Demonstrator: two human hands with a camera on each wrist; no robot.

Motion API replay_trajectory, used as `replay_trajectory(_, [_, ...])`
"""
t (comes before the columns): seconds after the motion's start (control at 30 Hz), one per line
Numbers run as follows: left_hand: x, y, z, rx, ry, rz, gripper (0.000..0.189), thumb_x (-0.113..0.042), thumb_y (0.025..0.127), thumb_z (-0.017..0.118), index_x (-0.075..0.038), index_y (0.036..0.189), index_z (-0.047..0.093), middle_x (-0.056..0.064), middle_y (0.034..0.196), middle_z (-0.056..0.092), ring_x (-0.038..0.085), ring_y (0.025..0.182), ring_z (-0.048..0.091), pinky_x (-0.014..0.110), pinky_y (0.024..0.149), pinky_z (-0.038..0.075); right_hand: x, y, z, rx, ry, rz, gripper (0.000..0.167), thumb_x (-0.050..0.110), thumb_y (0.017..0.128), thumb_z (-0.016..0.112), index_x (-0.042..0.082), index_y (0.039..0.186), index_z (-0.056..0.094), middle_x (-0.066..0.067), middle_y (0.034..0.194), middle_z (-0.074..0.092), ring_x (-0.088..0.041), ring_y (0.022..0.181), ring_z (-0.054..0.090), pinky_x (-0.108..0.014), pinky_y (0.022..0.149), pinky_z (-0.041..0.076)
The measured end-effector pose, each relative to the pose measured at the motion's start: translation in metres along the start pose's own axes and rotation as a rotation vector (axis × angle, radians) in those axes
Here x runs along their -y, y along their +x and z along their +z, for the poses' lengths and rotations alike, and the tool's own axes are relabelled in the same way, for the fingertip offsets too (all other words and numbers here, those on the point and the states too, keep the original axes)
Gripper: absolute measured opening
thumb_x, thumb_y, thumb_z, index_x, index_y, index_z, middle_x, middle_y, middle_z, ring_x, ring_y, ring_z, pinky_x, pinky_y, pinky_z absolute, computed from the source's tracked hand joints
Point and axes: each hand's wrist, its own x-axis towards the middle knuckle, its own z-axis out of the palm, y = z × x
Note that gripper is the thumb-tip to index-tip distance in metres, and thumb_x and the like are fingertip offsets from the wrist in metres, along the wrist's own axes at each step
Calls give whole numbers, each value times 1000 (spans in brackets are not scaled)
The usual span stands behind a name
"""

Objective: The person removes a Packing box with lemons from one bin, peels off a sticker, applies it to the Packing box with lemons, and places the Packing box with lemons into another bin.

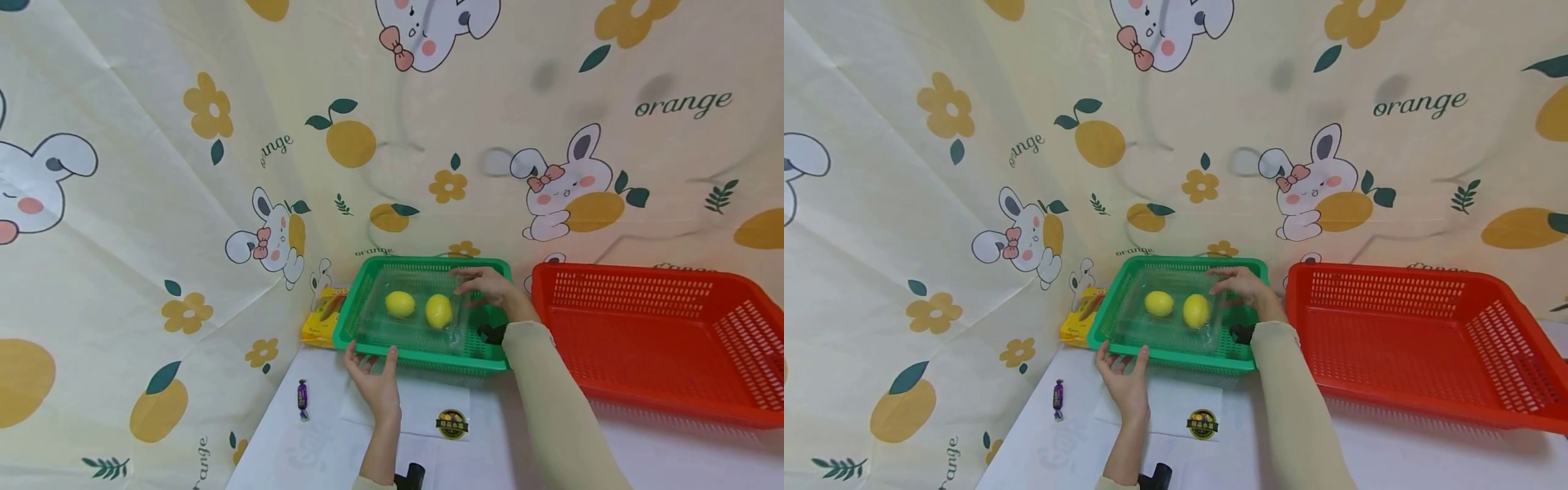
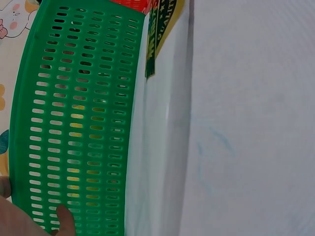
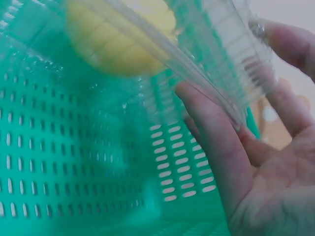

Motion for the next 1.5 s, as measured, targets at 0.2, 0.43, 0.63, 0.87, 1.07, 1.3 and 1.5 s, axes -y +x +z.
replay_trajectory(0.2, [-3,-3,1,9,-26,14,82,-4,84,79,-7,149,28,20,132,36,34,113,47,22,75,52,13,-9,1,-67,99,7,60,4,94,65,6,150,43,-4,107,59,-15,93,62,-38,82,58])
replay_trajectory(0.43, [-2,-3,1,8,-22,27,79,-1,85,77,-8,148,29,19,131,36,35,112,47,21,74,52,39,-26,1,-59,147,27,57,4,98,60,6,152,41,0,96,61,-16,87,60,-36,83,58])
replay_trajectory(0.63, [-1,-3,-1,1,-7,17,78,-5,84,79,-11,146,32,19,129,38,33,111,48,21,74,52,65,-55,-5,-49,122,21,62,3,95,64,6,152,40,-4,100,62,-18,89,60,-39,86,57])
replay_trajectory(0.87, [0,-2,-1,16,10,16,77,-3,87,76,-7,148,29,20,129,37,34,112,47,21,75,52,80,-97,-11,-7,95,23,64,1,96,60,7,154,35,-23,146,41,-26,111,53,-37,87,56])
replay_trajectory(1.07, [1,-4,-2,15,20,33,79,-9,86,79,-6,148,30,20,129,39,34,112,48,21,76,53,78,-137,-16,22,60,3,61,2,97,56,2,153,34,-26,154,32,-33,125,44,-37,88,55])
replay_trajectory(1.3, [2,-4,-2,11,1,39,78,-3,85,77,-7,147,31,20,127,39,33,109,46,22,76,52,69,-187,-27,13,5,-36,57,7,95,62,4,149,44,-21,144,40,-28,118,52,-44,90,54])
replay_trajectory(1.5, [-1,-4,2,0,-28,50,79,-1,84,78,-5,147,30,25,128,39,39,112,48,27,81,50,51,-236,-35,-5,-81,-73,55,12,92,68,11,145,52,-20,143,44,-28,118,51,-45,87,56])
